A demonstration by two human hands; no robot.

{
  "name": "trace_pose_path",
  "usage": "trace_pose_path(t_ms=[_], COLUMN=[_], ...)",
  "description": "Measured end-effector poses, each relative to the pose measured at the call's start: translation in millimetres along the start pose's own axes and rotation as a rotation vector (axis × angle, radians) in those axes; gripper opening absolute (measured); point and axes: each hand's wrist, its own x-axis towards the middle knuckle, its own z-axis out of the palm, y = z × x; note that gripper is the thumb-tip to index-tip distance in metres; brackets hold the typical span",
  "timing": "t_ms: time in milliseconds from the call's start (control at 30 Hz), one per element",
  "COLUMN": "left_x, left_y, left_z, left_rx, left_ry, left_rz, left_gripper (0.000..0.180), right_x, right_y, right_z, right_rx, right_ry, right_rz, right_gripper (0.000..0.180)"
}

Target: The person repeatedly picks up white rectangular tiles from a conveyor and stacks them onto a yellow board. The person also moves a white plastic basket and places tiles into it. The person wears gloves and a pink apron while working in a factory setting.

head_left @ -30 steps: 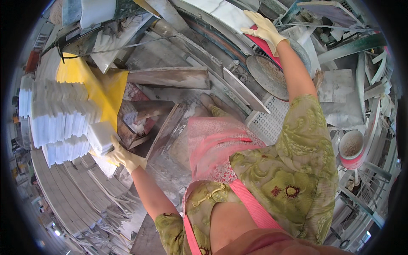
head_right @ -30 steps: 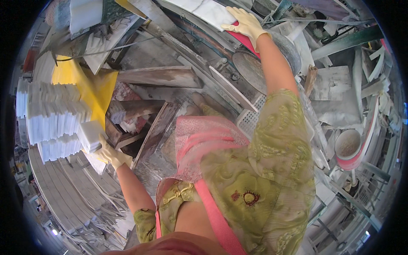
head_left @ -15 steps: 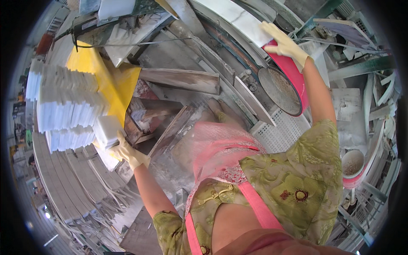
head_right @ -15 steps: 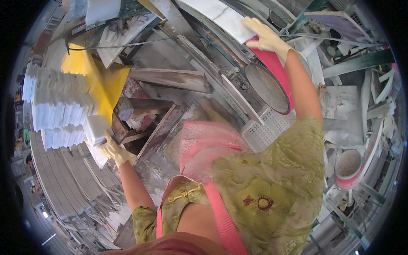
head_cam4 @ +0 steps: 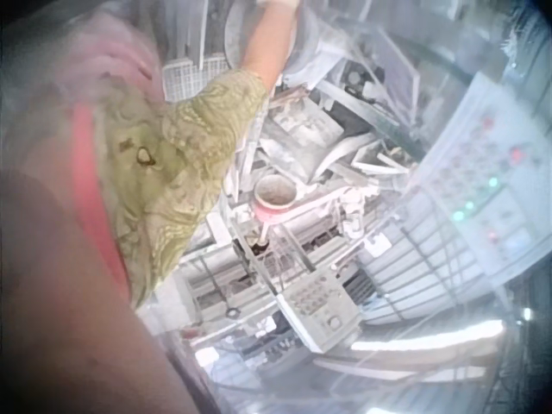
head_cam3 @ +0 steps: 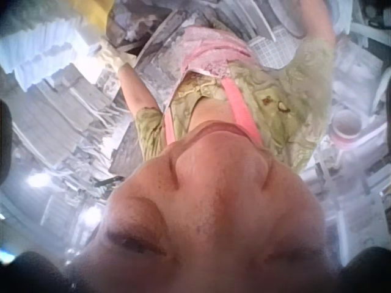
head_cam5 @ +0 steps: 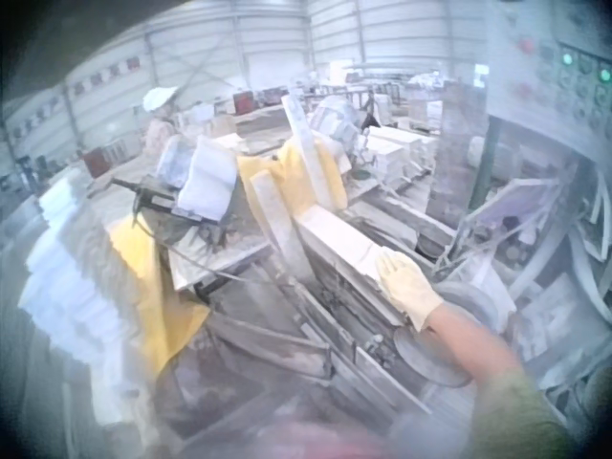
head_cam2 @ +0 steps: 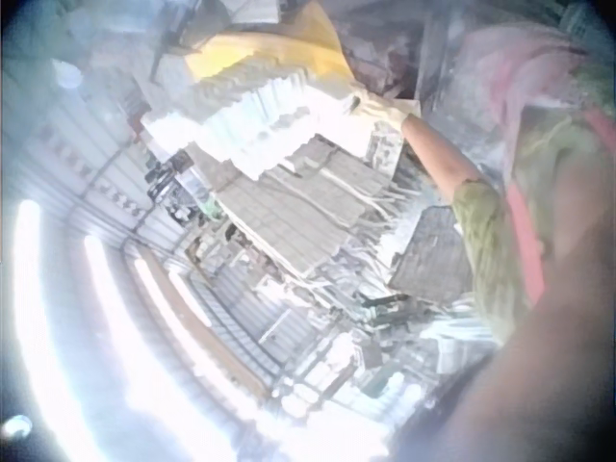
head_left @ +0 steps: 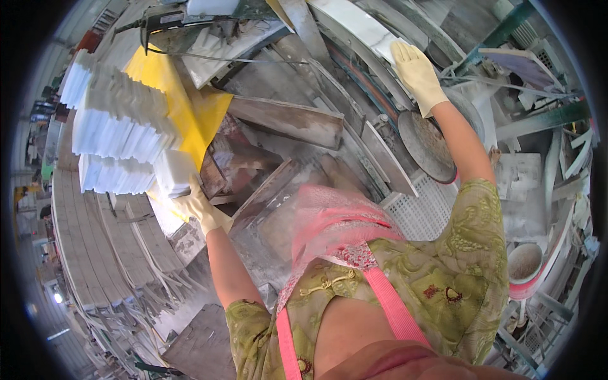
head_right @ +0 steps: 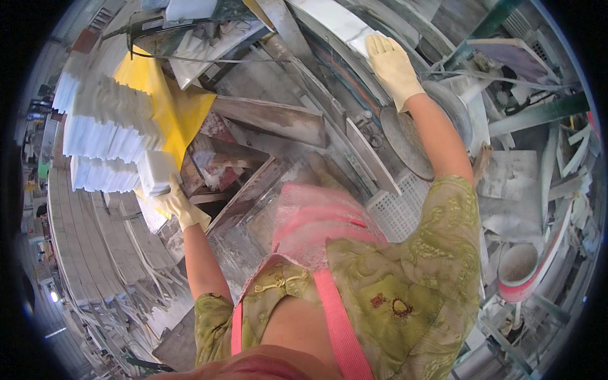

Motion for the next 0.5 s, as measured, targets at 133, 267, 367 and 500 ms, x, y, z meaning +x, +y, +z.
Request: trace_pose_path(t_ms=[133,267,367,500], left_x=[0,-3,-7,-12], left_y=[1,-2,-1,10], left_z=[-1,-2,-2,0], left_rx=[0.017,0.099,0.038,0.164], left_ry=[0.036,-0.016,0.029,0.04], left_rz=[0.033,-0.11,-0.122,-0.234], left_gripper=[0.087,0.093,0.091,0.082], right_x=[27,44,54,64], right_y=[-12,-8,3,6], right_z=[4,31,52,53], right_rx=[-0.08,-0.163,-0.091,0.03], right_ry=[-0.068,-0.182,-0.111,-0.125], right_rz=[-0.032,-0.002,-0.044,-0.052], right_gripper=[0.054,0.055,0.057,0.053])
